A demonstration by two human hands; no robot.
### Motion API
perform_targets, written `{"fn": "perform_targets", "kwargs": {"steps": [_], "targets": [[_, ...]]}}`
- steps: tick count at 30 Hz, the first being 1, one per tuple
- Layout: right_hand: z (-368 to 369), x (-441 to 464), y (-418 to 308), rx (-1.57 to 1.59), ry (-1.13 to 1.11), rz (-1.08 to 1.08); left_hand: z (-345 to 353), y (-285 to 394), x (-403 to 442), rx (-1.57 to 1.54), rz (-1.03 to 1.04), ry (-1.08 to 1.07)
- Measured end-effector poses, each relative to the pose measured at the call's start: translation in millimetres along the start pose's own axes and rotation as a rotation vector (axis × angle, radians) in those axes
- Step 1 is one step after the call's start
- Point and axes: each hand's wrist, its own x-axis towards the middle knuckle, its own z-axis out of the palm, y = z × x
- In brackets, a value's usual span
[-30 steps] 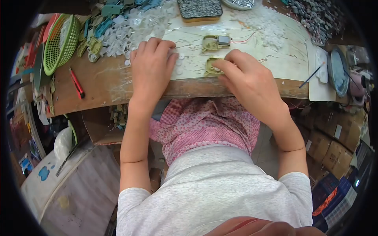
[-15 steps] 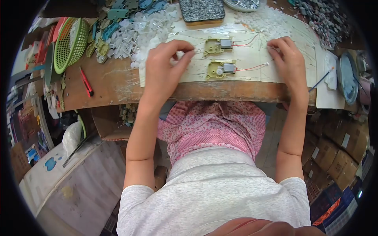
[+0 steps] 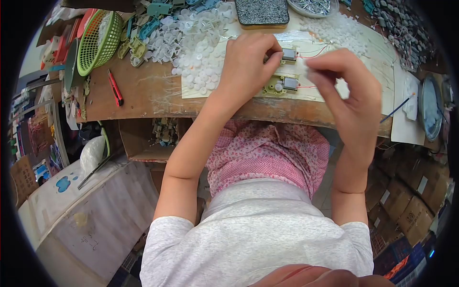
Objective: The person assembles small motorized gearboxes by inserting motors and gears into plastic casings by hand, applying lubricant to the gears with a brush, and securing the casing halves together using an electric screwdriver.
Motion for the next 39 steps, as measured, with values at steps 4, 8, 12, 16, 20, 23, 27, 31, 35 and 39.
{"fn": "perform_targets", "kwargs": {"steps": [4, 8, 12, 16, 20, 23, 27, 31, 35, 39], "targets": [[25.5, 14.6, 24.6, -0.315, -0.070, -0.180, 1.7, 0.1, -8.5, 0.214, 0.104, 0.115], [35.3, 14.9, 46.1, -0.548, -0.161, -0.143, -4.7, -4.5, -19.8, 0.166, 0.093, 0.128], [38.5, 19.1, 46.6, -0.608, -0.244, -0.179, -7.4, -7.3, -23.4, 0.174, 0.110, 0.069], [38.5, 24.0, 42.7, -0.694, -0.324, -0.191, -2.6, -10.6, -23.1, 0.151, 0.120, 0.093], [35.4, 33.8, 40.8, -0.739, -0.436, -0.327, -3.5, -9.9, -23.5, 0.147, 0.115, 0.085], [37.7, 36.5, 46.9, -0.752, -0.504, -0.392, -1.0, -10.3, -25.5, 0.067, 0.071, 0.096], [35.7, 38.4, 50.6, -0.703, -0.503, -0.384, -1.8, -11.6, -25.3, 0.078, 0.043, 0.074], [34.0, 41.3, 53.9, -0.671, -0.558, -0.462, -4.3, -7.6, -24.6, 0.123, 0.033, 0.057], [21.1, 48.9, 47.0, -0.540, -0.574, -0.384, -23.6, -12.8, -29.5, 0.154, 0.048, 0.098], [52.7, 68.3, 32.5, -0.575, -0.431, -0.445, -56.0, -49.5, -28.9, 0.296, -0.094, 0.226]]}}
